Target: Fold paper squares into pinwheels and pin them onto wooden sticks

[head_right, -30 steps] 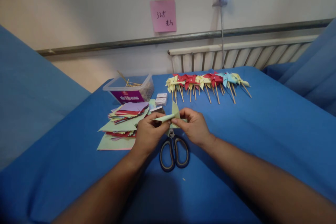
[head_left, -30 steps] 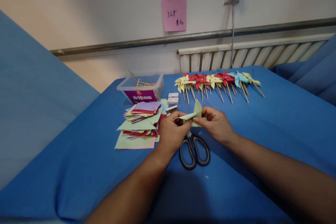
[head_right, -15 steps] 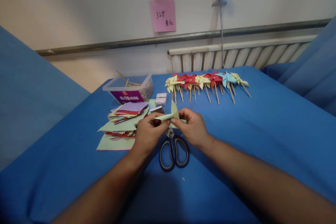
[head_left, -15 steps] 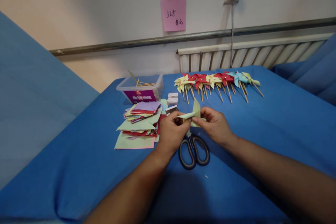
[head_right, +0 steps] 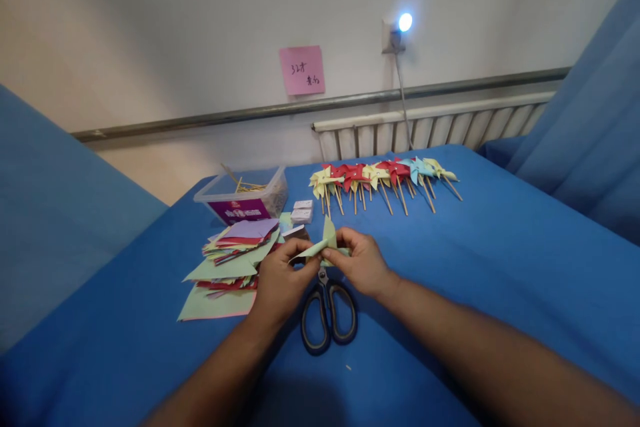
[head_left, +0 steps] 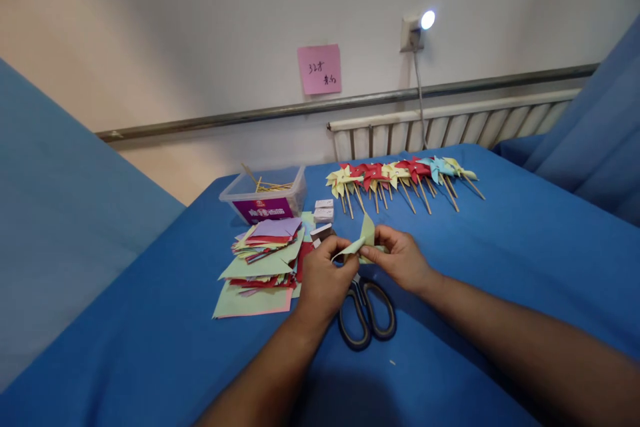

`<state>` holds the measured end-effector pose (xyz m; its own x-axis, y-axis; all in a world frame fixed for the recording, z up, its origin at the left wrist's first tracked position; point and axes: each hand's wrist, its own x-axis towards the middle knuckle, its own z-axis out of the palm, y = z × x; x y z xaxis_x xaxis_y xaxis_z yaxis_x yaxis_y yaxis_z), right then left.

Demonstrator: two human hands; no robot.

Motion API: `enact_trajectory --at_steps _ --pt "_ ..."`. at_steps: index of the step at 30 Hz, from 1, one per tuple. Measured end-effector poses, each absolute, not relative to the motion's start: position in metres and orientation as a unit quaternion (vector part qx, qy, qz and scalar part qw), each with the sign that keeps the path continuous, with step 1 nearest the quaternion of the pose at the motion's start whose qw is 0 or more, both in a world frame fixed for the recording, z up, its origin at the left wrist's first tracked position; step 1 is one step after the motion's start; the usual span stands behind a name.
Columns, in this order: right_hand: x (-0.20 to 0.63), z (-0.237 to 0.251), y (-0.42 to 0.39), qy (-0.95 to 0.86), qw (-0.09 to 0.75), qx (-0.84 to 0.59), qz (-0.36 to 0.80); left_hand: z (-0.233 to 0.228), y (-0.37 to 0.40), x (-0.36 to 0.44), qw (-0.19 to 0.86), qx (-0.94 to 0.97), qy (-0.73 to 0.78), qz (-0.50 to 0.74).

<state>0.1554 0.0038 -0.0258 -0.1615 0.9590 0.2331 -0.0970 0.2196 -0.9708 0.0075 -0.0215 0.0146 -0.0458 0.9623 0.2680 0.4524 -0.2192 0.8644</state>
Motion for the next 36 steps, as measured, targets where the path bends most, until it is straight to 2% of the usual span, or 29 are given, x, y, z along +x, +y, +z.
enact_trajectory --at_steps 11,16,19,22,36 --pt "0.152 -0.027 0.004 -0.553 0.549 -0.373 0.504 0.015 -0.022 0.008 0.322 0.599 0.559 0.474" --pt "0.152 -0.030 0.005 -0.543 0.547 -0.381 0.510 0.008 -0.016 0.008 0.442 0.511 0.541 0.501" --pt "0.152 -0.031 0.006 -0.496 0.531 -0.359 0.585 0.005 -0.014 0.008 0.530 0.432 0.520 0.511" --pt "0.153 -0.031 0.007 -0.463 0.515 -0.349 0.631 0.004 -0.014 0.009 0.574 0.385 0.506 0.516" --pt "0.152 -0.031 0.006 -0.472 0.521 -0.348 0.619 0.000 -0.008 0.006 0.521 0.459 0.519 0.498"
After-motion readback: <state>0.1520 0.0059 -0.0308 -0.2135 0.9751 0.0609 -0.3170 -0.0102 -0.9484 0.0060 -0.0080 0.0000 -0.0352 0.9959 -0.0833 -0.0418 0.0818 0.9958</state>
